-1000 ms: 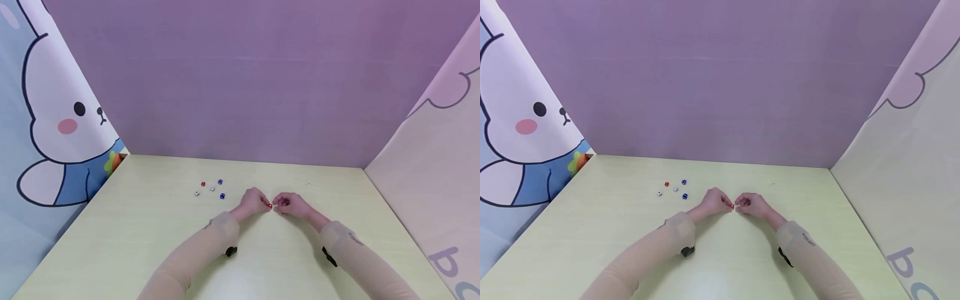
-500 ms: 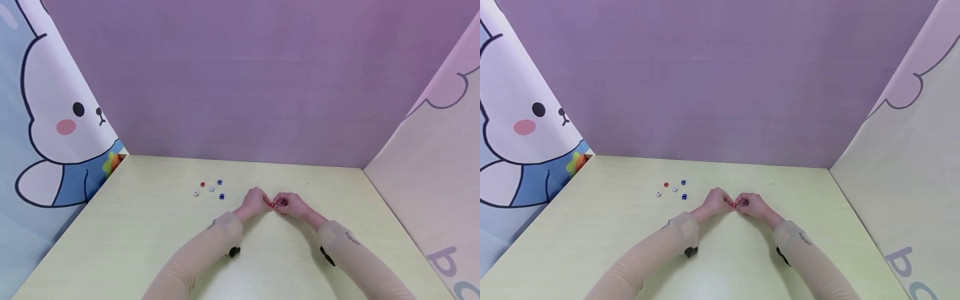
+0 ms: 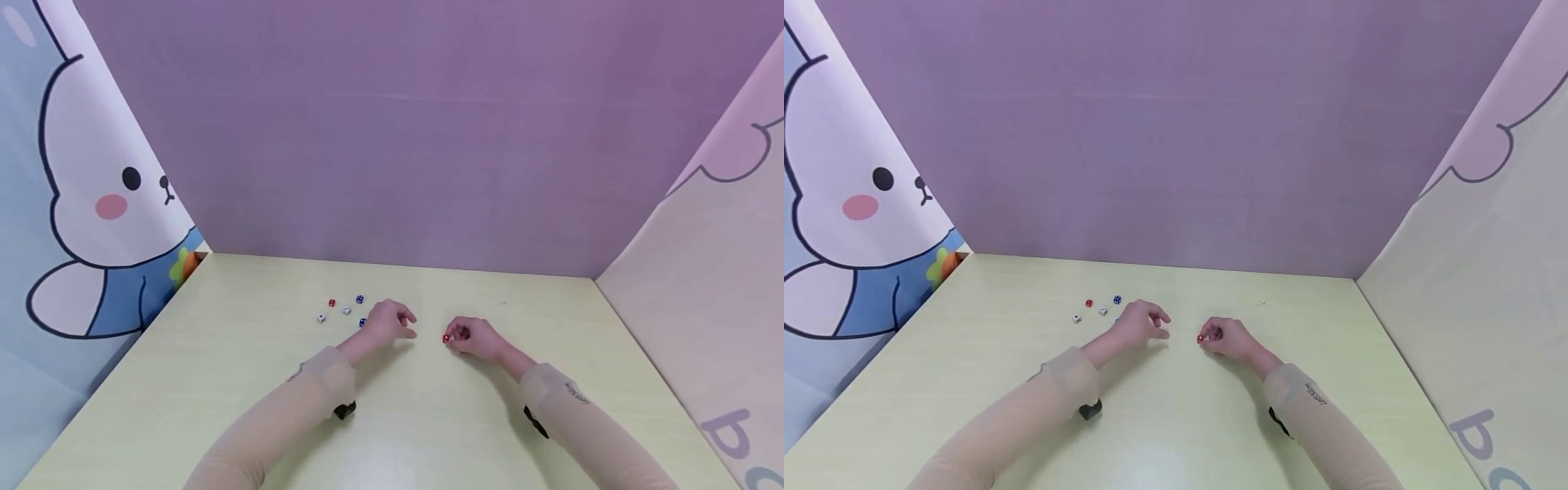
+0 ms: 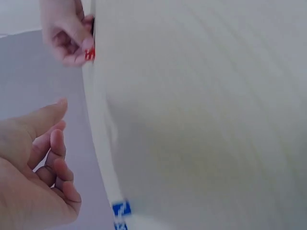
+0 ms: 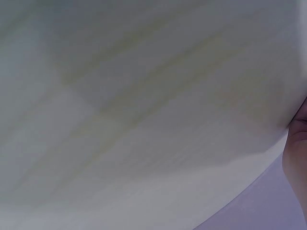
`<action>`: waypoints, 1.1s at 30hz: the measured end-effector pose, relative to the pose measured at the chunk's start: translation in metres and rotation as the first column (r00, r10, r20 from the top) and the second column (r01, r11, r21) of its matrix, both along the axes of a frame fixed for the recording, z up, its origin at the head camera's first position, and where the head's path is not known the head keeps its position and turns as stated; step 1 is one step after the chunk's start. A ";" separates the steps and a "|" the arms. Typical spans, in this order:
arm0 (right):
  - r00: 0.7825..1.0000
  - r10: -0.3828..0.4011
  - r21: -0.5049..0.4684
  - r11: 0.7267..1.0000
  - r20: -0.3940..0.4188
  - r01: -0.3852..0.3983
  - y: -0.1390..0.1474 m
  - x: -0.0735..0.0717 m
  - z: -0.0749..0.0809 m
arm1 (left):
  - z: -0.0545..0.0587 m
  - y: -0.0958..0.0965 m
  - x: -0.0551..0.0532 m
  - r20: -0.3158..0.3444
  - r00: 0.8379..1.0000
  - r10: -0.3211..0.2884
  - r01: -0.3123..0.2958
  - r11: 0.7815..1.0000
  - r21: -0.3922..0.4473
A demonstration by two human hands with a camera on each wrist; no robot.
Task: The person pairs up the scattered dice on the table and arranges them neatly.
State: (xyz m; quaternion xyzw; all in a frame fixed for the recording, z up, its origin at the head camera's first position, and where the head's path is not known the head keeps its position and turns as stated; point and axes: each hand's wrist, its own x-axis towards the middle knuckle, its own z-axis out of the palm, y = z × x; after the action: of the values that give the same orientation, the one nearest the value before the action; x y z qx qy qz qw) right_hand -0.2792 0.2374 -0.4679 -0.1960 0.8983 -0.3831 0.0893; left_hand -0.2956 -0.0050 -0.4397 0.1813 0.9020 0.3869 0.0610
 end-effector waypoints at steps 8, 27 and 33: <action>0.998 0.024 0.052 0.998 -0.063 -0.021 0.000 0.002 0.003 | 0.015 -0.056 -0.004 -0.143 0.990 -0.015 0.007 0.998 -0.055; 0.990 0.059 0.114 0.993 -0.127 -0.045 0.010 -0.003 0.005 | 0.014 -0.144 -0.047 -0.204 0.979 0.007 -0.043 0.984 -0.176; 0.988 0.059 0.094 0.995 -0.146 -0.046 0.014 -0.007 -0.001 | 0.006 -0.154 -0.057 -0.150 0.988 0.042 -0.075 0.973 -0.220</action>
State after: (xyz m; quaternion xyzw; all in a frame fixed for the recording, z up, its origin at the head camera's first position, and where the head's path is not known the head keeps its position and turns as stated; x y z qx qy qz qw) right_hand -0.2862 0.2513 -0.4686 -0.2434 0.9133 -0.3240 0.0412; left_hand -0.3522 -0.1587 -0.4341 0.1740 0.9470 0.2699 0.0041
